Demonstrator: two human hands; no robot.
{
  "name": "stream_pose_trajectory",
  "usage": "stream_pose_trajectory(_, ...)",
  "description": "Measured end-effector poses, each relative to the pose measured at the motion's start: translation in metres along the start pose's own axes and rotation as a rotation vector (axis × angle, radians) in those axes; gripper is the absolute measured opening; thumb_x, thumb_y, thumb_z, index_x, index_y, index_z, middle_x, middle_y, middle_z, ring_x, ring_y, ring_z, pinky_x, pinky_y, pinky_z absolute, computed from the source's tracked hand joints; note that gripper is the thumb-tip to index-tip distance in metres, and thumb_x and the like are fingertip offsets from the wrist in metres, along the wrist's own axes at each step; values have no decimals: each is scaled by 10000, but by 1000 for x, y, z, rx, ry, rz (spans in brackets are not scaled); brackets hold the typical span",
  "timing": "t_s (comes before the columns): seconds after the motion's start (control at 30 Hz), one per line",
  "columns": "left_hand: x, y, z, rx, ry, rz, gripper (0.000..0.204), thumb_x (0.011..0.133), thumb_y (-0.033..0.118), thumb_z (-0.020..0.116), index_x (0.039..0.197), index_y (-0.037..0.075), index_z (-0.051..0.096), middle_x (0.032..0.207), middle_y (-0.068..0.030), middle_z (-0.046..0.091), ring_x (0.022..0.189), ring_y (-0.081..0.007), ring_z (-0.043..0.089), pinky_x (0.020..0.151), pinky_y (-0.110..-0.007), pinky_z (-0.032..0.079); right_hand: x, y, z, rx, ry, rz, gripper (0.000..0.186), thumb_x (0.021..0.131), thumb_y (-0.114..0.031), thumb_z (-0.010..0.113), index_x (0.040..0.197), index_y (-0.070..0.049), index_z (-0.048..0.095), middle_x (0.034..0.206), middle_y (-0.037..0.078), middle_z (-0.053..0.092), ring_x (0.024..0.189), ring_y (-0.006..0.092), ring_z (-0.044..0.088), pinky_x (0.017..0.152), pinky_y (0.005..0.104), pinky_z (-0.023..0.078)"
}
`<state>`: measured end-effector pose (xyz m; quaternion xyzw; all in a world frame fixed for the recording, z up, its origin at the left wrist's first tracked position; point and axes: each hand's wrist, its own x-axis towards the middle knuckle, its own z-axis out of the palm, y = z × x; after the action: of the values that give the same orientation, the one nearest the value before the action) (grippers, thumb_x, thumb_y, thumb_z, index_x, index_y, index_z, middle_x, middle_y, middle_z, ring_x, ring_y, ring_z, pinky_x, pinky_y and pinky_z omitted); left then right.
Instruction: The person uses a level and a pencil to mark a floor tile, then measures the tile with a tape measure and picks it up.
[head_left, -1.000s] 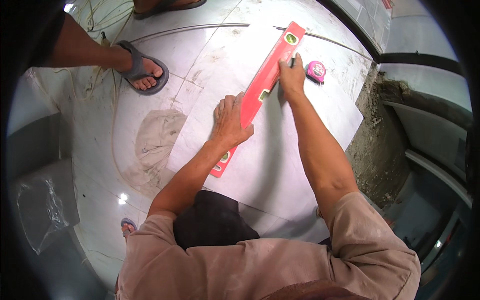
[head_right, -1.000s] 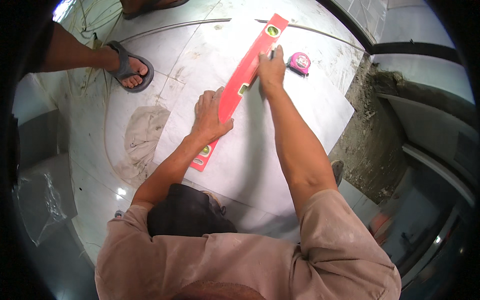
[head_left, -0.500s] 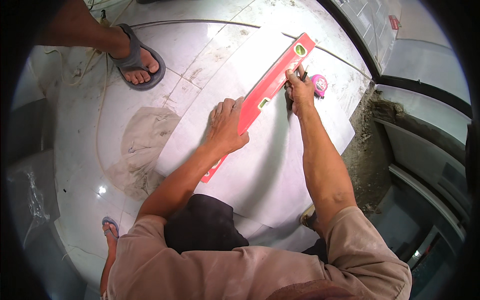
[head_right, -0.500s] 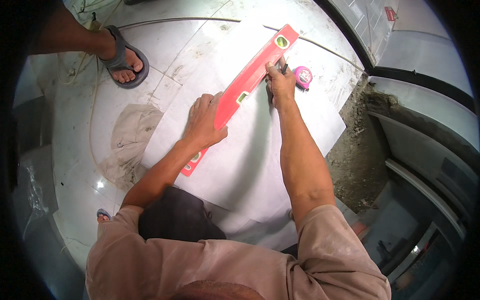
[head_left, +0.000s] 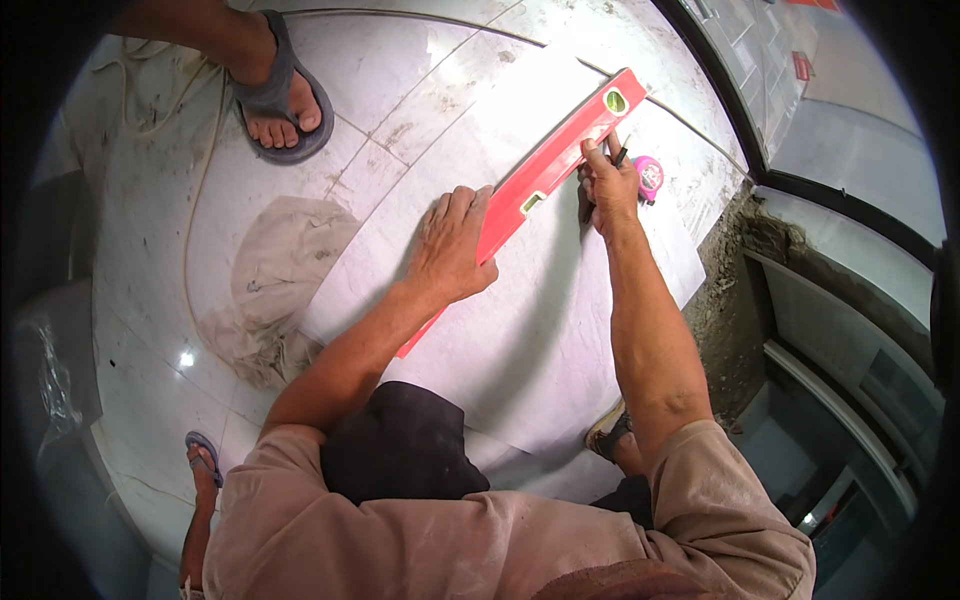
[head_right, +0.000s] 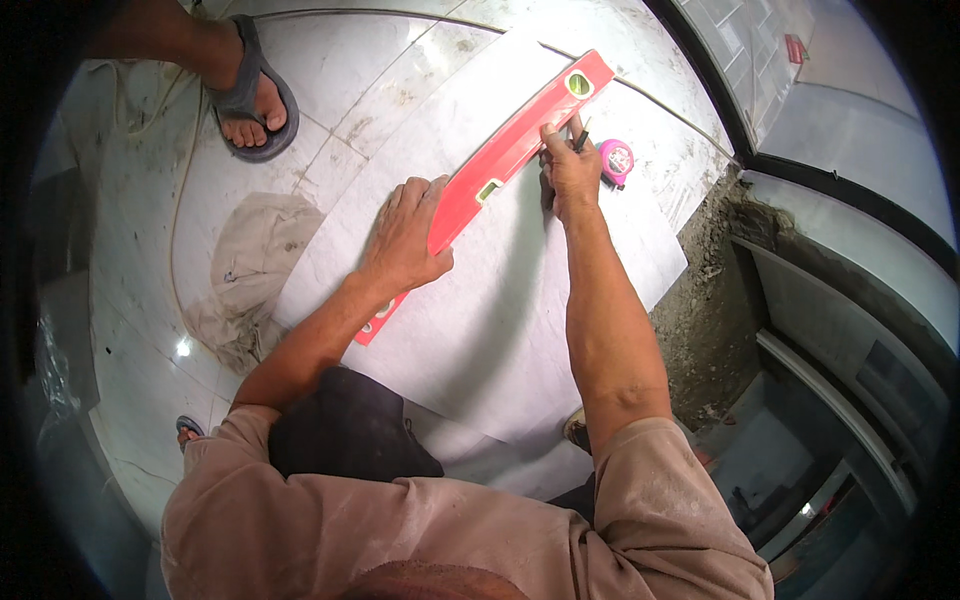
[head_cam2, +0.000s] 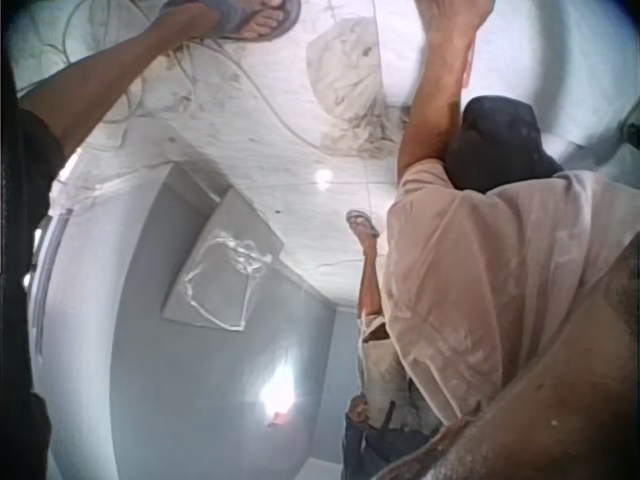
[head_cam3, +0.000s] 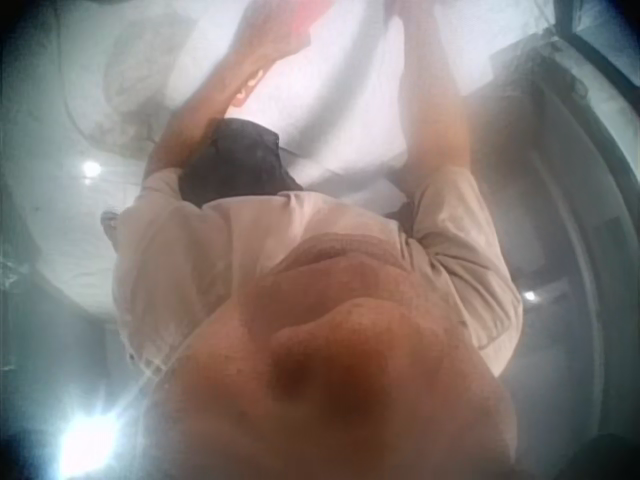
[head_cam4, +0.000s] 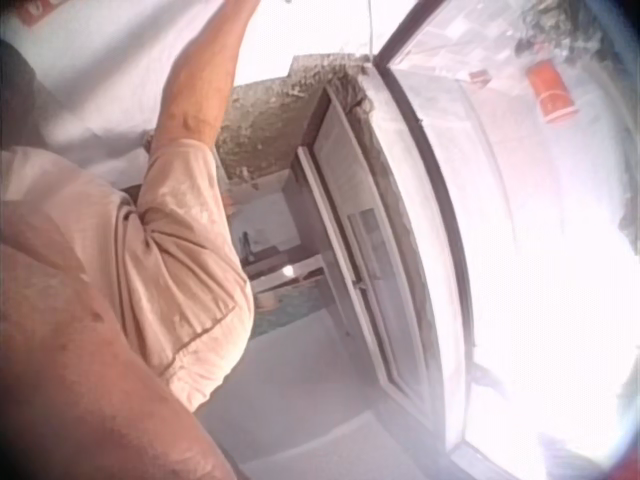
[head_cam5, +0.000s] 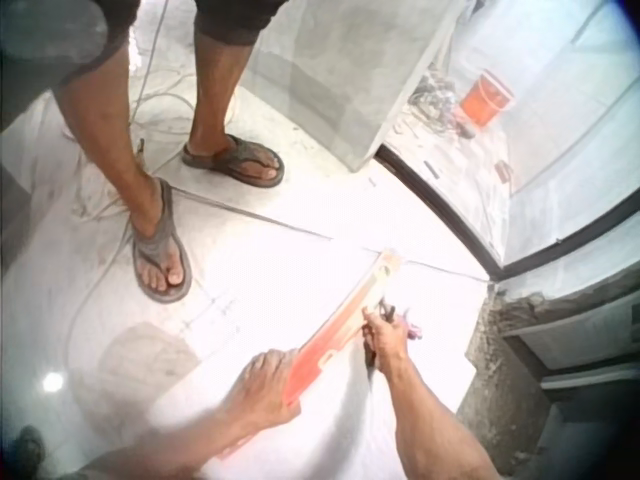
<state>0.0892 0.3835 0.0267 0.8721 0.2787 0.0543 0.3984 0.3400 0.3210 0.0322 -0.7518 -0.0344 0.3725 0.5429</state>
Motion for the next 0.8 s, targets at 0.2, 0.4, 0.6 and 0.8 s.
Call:
stream_pose_trajectory(0.2,0,0,0,-4,17,5,825,694,142,713,1437,-70,422,1170,-188,485,1086,-356,495,1008,-449,432,0,0,1,-25,11,-6,601,946,-192,734,1494,-82,513,744,-70,542,550,19,403,468,169,303)
stream_pose_trajectory(0.4,-1,-1,1,-2,52,18,810,713,178,735,1427,-59,434,1165,-187,489,1080,-358,502,997,-453,436,3,2,-4,-5,-18,-23,660,918,-160,763,1499,-19,484,752,-40,561,575,46,466,480,186,337)
stream_pose_trajectory(0.6,-1,0,-1,-12,63,17,801,714,188,742,1416,-60,446,1151,-184,497,1066,-356,517,973,-459,451,2,2,-3,5,-22,-28,634,917,-159,769,1475,-10,506,751,-43,551,577,42,466,473,183,332)
stream_pose_trajectory(0.8,0,-4,0,-14,59,15,792,697,172,728,1400,-75,461,1137,-189,503,1056,-361,523,962,-452,460,1,3,0,-3,2,-34,619,915,-178,776,1459,-17,527,748,-52,535,585,42,470,483,187,342)
